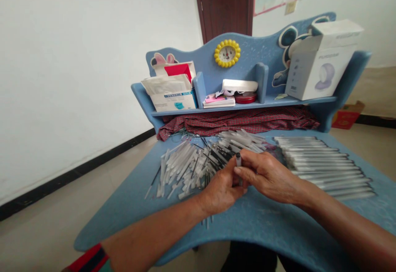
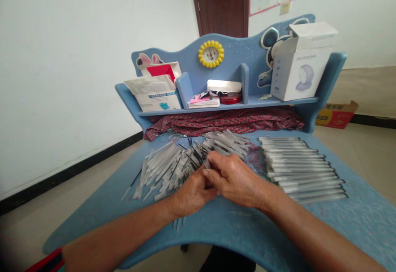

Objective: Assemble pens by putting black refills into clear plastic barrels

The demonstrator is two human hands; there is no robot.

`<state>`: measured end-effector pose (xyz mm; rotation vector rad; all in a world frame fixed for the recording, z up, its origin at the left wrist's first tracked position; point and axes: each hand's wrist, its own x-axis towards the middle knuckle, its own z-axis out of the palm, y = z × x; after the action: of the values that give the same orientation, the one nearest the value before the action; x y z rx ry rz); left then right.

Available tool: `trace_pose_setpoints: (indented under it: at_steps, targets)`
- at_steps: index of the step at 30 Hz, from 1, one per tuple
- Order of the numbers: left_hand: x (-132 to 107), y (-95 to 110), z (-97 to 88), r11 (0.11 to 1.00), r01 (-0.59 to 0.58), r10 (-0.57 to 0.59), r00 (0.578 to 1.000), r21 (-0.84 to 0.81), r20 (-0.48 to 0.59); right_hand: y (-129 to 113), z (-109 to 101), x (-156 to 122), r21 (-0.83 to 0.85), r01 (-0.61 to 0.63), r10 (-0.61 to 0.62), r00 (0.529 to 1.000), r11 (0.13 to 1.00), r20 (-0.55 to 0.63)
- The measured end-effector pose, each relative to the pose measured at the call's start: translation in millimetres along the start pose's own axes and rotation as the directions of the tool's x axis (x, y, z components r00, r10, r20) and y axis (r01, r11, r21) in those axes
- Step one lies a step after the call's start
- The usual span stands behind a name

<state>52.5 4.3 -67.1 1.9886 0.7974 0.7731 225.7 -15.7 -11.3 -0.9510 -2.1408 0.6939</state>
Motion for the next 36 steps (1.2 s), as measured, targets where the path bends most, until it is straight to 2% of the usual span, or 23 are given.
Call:
trace_pose_setpoints:
  at_steps: [6, 13, 24, 29, 33, 36]
  targets:
    - [-0.3, 2.6, -0.5, 0.995, 0.023, -0.02, 0.999, 0.095, -0.028, 2.1, 2.2, 0.7, -0.007, -0.021, 0.021, 1.0, 1.0, -0.012]
    - [-0.1, 4.9, -2.9, 0.99, 0.051, -0.051, 0.999, 0.129, -0.003, 1.1, 2.5, 1.9, -0.008, -0.037, 0.037, 0.999, 0.999, -0.009]
    - [-1.5, 4.4, -1.5, 0.993, 0.089, -0.091, 0.996, 0.081, 0.01, 5.7, 5.2, 2.4, -0.017, 0.013, -0.013, 1.0, 1.0, -0.01]
    - [-0.5, 3.3, -1.9, 0.997, 0.063, -0.063, 0.998, 0.036, -0.011, 7.0, 6.0, 1.8, -0.005, 0.012, -0.012, 1.0, 1.0, -0.002]
    - [0.0, 1.5, -2.5, 0.998, 0.054, -0.055, 0.998, 0.014, 0.012, 8.4, 4.8, 3.1, -0.007, 0.012, -0.013, 1.0, 1.0, -0.017]
    - [0.1, 2.1, -2.6, 0.998, 0.068, -0.068, 0.997, 0.003, 0.019, 11.1, 4.9, 3.9, 0.055, -0.02, 0.021, 0.999, 0.998, -0.027]
